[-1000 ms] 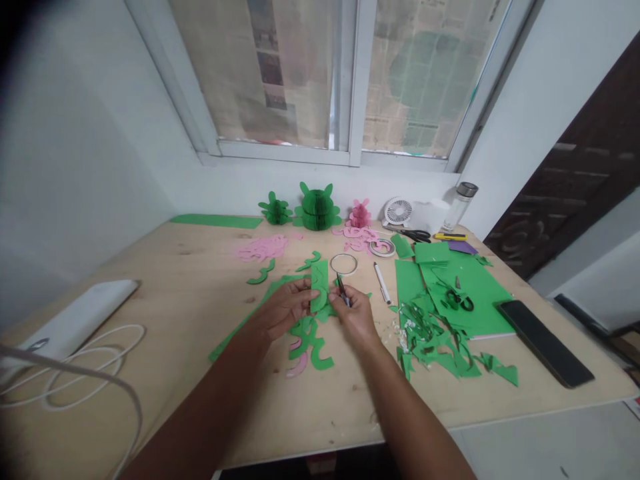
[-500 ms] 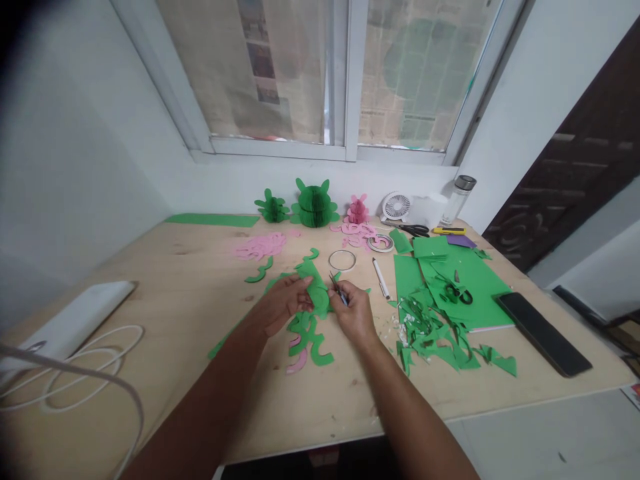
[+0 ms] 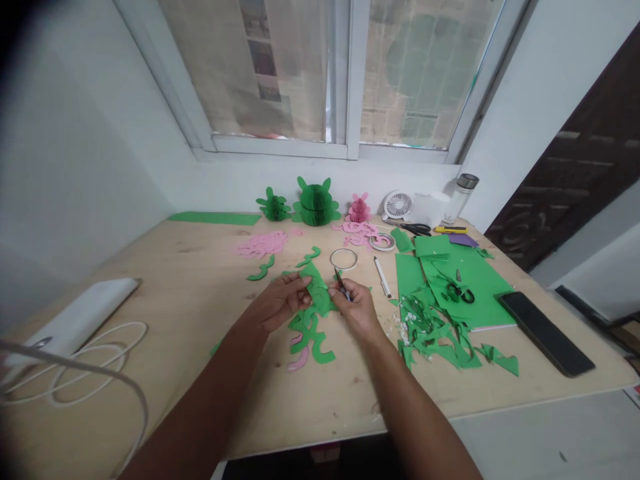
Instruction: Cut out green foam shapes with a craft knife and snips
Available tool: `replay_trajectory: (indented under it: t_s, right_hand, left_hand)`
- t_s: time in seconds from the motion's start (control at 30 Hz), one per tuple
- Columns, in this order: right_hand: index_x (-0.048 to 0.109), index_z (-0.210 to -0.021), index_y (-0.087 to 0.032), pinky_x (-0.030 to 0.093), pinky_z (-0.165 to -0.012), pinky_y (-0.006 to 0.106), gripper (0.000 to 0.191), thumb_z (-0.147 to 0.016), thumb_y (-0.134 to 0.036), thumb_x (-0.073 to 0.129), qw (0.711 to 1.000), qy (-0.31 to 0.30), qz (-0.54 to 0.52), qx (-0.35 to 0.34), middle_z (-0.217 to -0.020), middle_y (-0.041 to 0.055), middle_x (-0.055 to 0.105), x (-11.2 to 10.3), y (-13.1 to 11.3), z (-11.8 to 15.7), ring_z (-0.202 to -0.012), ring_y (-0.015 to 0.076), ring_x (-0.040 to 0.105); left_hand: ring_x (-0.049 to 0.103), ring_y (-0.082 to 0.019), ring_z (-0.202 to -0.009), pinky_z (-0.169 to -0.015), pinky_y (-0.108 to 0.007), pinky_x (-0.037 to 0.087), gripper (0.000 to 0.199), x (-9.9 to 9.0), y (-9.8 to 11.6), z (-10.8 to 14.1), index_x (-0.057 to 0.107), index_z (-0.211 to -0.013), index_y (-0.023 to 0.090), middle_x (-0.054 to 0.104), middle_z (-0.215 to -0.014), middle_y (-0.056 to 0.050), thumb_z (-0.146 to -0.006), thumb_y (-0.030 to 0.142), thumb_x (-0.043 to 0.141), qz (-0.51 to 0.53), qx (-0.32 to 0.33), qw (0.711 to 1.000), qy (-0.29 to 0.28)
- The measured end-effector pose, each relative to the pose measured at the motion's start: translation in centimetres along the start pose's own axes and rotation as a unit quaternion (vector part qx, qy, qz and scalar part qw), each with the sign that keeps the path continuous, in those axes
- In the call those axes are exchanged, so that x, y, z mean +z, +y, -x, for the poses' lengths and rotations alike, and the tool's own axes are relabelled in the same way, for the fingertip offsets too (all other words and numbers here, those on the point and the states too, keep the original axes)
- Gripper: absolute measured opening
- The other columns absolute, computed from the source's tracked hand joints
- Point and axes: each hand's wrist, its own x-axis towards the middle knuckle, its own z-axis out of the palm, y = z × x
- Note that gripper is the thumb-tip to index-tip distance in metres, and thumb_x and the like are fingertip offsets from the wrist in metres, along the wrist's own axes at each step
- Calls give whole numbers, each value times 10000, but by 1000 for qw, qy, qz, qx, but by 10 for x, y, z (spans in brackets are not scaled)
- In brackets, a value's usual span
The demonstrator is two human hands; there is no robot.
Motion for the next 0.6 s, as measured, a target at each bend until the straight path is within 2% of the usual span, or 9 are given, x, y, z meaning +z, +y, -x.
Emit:
replay_trajectory:
  t_s: [0.07,0.23,0.37,0.6]
  right_hand:
    - [632,-682,-178,270,-460,229,244,-692,-411,704,1000,-3,-2,2,-539,-51,434,1,0,0,-494,98,351]
    - [661,-670,-174,382,-527,252,220,-683,-389,706,999,27,18,-32,-617,-3,591,4,2,0,-548,132,476]
    - [677,-690,-185,425,-543,267,186,-677,-370,697,998,46,10,-39,-641,10,630,5,3,0,-588,164,530]
    - [694,-721,-171,396,-506,250,198,-671,-361,717,998,61,5,-31,-608,-4,602,2,10,-2,-542,138,487]
  left_hand:
    - [507,-71,-470,-462,-199,396,261,0,-2,-1,629,-673,140,622,-592,1,-595,264,846,1,-7,1000,-9]
    - [553,-91,-500,-510,-212,439,258,5,-9,1,644,-701,131,621,-578,-6,-615,282,836,-21,-22,999,-40]
    - [559,-102,-505,-532,-236,447,239,9,-10,2,661,-711,134,633,-588,-16,-628,289,823,-36,-8,999,-33]
    - [578,-116,-546,-528,-229,408,220,13,-10,3,692,-746,135,651,-604,-33,-642,294,803,-50,-7,998,-49]
